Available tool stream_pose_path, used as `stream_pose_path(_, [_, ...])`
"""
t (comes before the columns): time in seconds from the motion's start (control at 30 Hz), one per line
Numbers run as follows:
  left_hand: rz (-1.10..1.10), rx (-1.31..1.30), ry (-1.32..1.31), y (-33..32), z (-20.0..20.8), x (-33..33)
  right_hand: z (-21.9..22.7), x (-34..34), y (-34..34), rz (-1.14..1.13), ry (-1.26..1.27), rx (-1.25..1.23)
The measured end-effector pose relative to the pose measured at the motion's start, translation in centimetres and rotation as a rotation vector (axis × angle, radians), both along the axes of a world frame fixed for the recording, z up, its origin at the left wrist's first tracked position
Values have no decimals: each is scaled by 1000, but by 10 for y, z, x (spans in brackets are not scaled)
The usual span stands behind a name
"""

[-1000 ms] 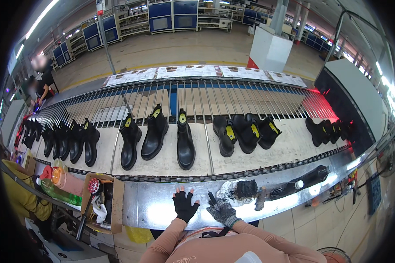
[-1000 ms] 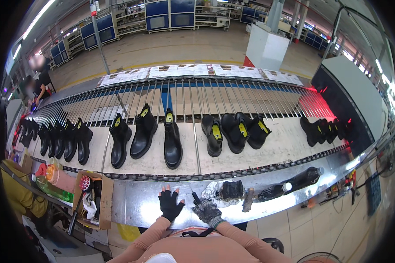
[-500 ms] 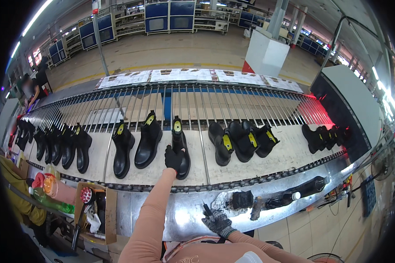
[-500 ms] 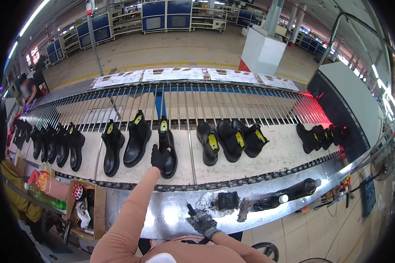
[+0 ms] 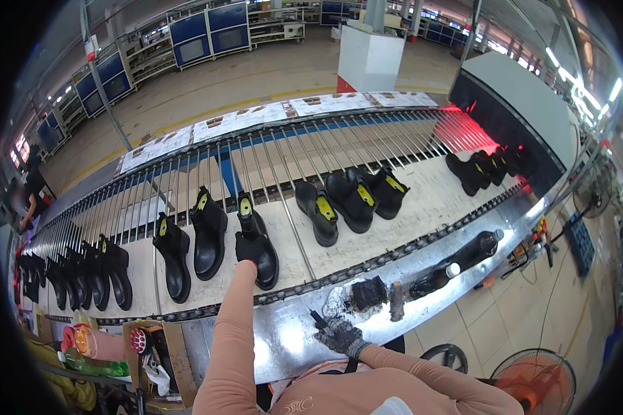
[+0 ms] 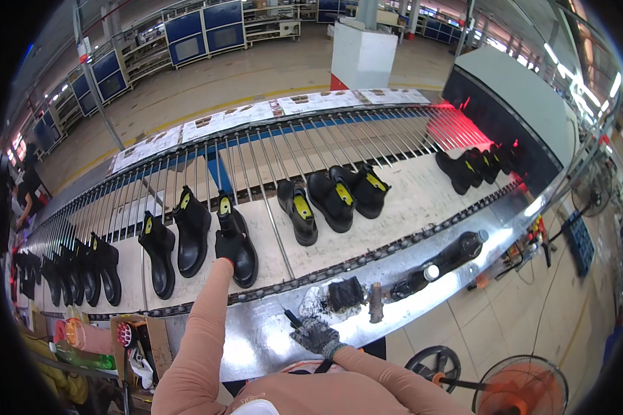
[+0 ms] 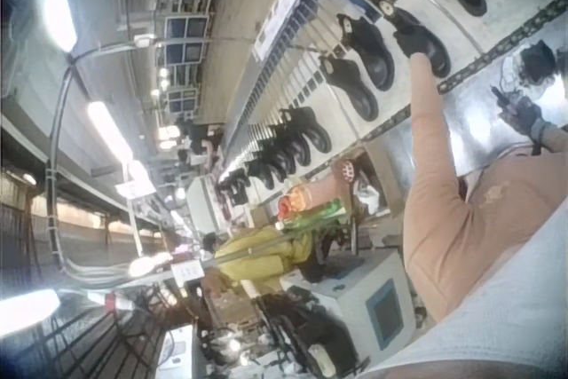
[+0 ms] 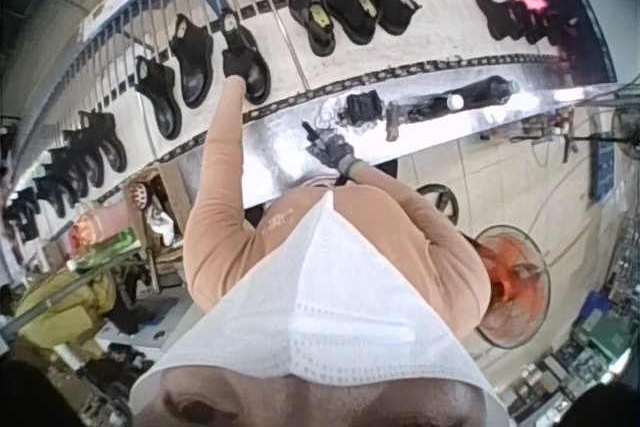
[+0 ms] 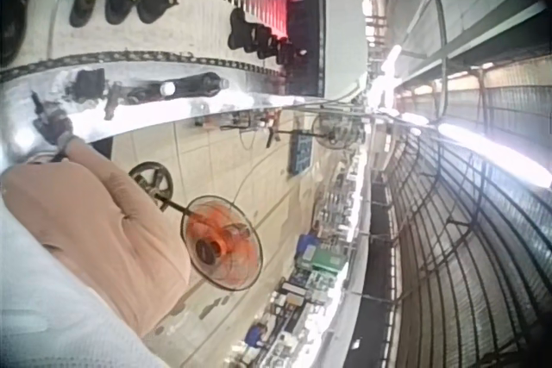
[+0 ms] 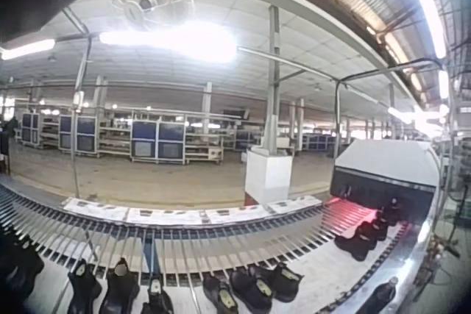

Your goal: The person takes boots one at a time from a conveyor belt, applies a liquid coating along their soles and seams using a handheld applicator, and places them back onto the conveyor belt.

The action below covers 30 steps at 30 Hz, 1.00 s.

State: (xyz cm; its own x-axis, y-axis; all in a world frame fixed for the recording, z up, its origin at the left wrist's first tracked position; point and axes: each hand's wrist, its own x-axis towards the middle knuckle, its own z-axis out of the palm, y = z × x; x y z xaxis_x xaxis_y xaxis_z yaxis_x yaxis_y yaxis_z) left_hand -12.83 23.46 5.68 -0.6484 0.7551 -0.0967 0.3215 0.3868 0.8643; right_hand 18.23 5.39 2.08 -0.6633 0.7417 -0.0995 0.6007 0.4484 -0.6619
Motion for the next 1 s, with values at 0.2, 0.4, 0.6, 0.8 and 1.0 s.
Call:
stream_pose_path(0.2, [-53,-11,-132,-100,31,7,-25,3,-2,61,13,329])
stream_pose_path(0.4, [-36,144,-252,-213,40,48,-19,6,3,17,2,252])
stream_pose_path(0.6, [73,57,-54,-274,14,88,-40,1,7,-129,207,-50])
stream_pose_path(0.8, [7,476,-717,-280,38,92,37,8,-9,-538,460,-860])
stream_pose_path(1.0, [-135,447,-674,-231,67,46,-33,88,-22,-697,892,-775])
